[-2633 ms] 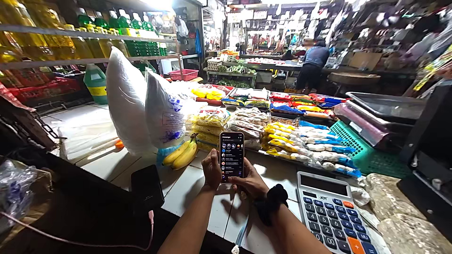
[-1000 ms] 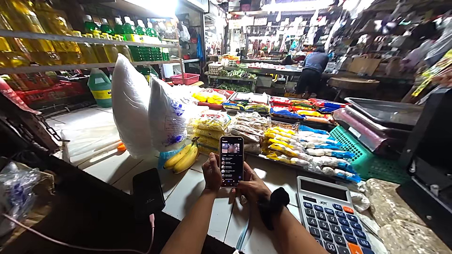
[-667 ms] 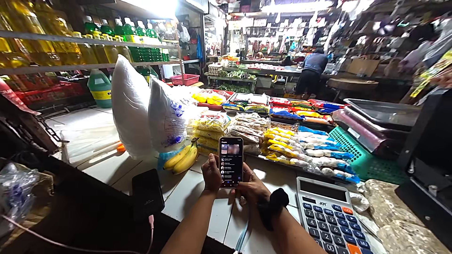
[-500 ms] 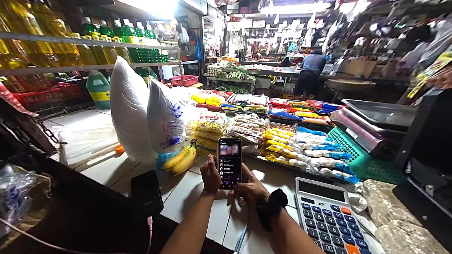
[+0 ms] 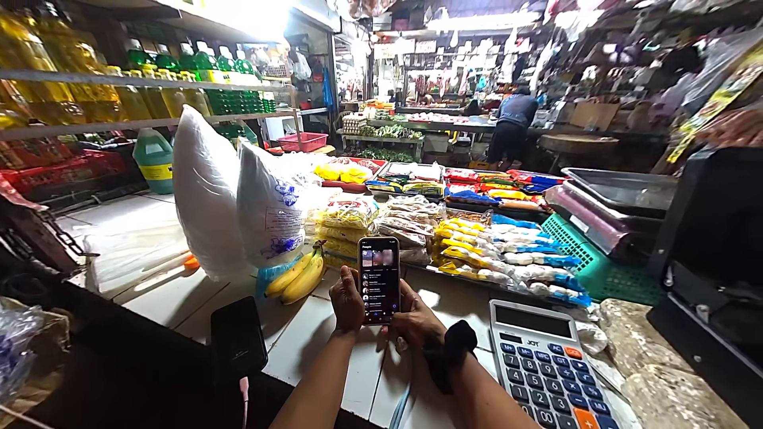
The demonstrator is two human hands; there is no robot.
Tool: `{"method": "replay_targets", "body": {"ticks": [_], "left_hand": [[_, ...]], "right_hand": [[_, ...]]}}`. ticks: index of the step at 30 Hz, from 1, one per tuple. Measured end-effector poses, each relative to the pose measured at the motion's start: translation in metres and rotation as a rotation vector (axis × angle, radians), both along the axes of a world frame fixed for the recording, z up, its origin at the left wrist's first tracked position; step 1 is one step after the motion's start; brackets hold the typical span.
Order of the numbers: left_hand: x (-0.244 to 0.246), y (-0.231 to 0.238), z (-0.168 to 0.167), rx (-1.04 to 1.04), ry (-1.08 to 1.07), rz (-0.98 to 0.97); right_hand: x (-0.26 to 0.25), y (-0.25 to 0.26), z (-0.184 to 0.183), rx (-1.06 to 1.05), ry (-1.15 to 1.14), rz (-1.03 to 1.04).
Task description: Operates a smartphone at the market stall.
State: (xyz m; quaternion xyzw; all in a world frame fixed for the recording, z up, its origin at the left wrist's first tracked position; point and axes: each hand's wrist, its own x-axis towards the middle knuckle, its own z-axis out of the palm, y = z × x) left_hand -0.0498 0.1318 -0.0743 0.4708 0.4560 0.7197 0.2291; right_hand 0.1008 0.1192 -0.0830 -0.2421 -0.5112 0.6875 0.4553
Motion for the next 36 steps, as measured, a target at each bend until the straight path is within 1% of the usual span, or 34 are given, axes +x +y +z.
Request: {"method": "replay_targets", "body": {"ticks": [8,30,36], "left_hand": [[-0.0001,-0.0001,-0.0007,0.015,-0.003,0.001],[-0.0004,0.0016,-0.003,0.043,-0.061,-0.042],[-0.0009,0.002,-0.0033,0.024,-0.013,-0.02]], "right_hand": [[0.0006,0.0017,-0.001,0.024,-0.018,0.013],[-0.0022,-0.0011,0.0007,0.036,-0.016,-0.038],[-0.0014,-0.0018,0.0013,0.03,-0.035,-0.035]]}}
